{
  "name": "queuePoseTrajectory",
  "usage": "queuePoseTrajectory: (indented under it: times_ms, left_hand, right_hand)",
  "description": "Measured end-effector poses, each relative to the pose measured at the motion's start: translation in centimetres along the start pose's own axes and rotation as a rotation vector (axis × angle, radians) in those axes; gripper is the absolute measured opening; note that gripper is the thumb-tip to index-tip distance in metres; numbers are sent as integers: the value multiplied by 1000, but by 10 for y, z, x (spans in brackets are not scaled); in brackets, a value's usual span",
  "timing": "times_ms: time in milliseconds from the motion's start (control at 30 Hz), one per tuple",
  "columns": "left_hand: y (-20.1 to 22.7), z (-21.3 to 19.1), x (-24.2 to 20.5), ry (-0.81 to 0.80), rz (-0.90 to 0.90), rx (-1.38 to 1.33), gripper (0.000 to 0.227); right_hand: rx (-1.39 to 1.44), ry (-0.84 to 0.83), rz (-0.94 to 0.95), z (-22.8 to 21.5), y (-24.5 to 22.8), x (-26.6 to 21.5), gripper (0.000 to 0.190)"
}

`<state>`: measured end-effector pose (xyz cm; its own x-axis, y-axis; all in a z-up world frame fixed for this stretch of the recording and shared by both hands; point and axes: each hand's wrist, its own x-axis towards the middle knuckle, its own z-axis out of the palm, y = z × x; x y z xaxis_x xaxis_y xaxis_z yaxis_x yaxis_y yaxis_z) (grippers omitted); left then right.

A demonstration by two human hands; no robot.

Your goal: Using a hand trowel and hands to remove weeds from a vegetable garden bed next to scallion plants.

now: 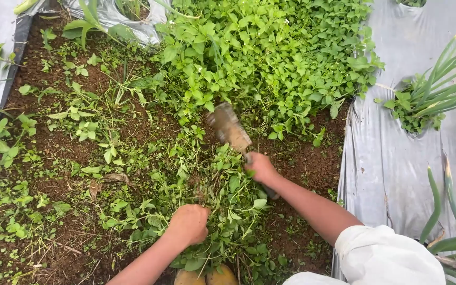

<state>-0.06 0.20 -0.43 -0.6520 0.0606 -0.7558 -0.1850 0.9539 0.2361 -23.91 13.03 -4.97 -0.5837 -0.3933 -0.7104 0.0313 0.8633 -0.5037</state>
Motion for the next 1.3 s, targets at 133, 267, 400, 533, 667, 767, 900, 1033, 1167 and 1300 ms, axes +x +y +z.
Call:
queuePoseTrajectory:
  times_ms: [133,267,400,533,667,767,900,1033,1167,1300]
  left_hand:
    - [7,5,-5,-23,37,29,11]
    - [10,0,-13,-76,43,-18,17]
    - [1,19,1,-15,74,55,21]
    - [4,17,-3,-49,52,15,20]
    - [14,14,-11,-77,103,103,22]
    - [3,9,-5,-44,100,138,24]
    - [12,7,-23,-33,84,11,22]
    - [14,4,-26,-41,90,112,23]
    - [26,7,-29,-112,113,112,29]
    - [20,7,-27,-110,112,129,29]
  right_hand:
    - [-444,-164,-136,-5,11,8,21]
    - [-221,57,-149,-12,8,22,15]
    - [-606,-194,-197,1,12,12,38]
    - [-618,-200,-206,-18,8,27,9]
    - [-300,-111,-51,-3,-27,-15,20]
    - [-519,-235,-128,-15,-42,-8,22]
    - [-182,-15,-199,-17,-5,35,26]
    - [-47,3,-21,4,-50,-6,14]
    - [-575,-228,-229,-7,-31,9,17]
    - [-59,-47,-94,5,-35,27,15]
